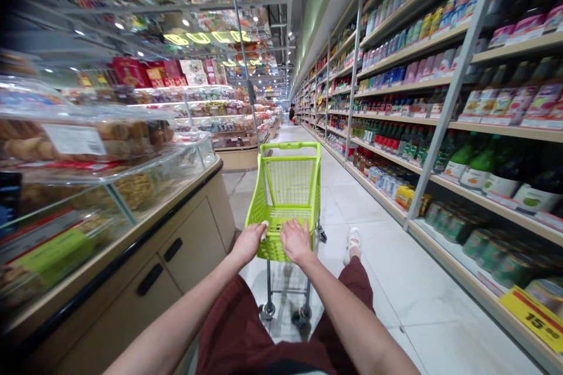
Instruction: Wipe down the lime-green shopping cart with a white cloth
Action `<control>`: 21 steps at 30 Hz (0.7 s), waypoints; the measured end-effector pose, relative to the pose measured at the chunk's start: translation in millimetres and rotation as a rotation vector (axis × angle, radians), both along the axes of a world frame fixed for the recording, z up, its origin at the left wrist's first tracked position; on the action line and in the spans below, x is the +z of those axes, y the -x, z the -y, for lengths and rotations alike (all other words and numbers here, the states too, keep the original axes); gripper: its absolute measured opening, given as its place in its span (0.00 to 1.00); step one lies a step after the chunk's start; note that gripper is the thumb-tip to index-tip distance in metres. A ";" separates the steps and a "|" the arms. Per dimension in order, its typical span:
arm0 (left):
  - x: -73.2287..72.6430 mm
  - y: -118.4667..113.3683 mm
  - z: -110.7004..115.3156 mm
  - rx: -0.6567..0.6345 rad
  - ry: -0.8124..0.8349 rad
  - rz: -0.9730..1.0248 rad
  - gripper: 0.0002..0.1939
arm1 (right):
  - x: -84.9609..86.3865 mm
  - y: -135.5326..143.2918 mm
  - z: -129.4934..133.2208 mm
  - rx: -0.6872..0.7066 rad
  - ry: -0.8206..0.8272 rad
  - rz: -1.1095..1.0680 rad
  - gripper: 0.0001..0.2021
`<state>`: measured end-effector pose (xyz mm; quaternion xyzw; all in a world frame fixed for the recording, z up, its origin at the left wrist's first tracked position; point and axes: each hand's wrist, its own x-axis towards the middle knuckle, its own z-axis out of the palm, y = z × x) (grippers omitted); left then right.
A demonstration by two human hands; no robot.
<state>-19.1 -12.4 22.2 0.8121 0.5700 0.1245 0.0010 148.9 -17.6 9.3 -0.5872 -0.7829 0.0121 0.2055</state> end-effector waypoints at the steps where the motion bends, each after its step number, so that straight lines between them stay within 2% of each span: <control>1: -0.9 -4.0 0.4 -0.014 -0.003 0.002 0.16 | -1.1 3.6 1.1 0.028 0.009 0.003 0.18; 4: -4.4 -10.9 1.6 -0.073 -0.020 0.016 0.17 | -3.2 7.9 3.7 0.059 0.018 0.009 0.17; 6: -6.3 -7.7 1.0 -0.101 -0.028 0.035 0.17 | -3.1 4.9 4.0 0.058 0.024 0.004 0.17; 13: -8.0 13.7 -6.2 -0.045 -0.047 0.087 0.17 | -0.8 -5.0 3.9 0.038 0.059 0.009 0.17; 17: -8.2 2.5 -4.5 -0.034 -0.017 0.108 0.17 | -0.4 3.2 4.7 0.030 0.058 -0.008 0.17; 21: -8.1 -15.7 -1.5 -0.128 0.002 0.135 0.18 | -0.9 8.6 4.8 0.047 0.041 -0.014 0.17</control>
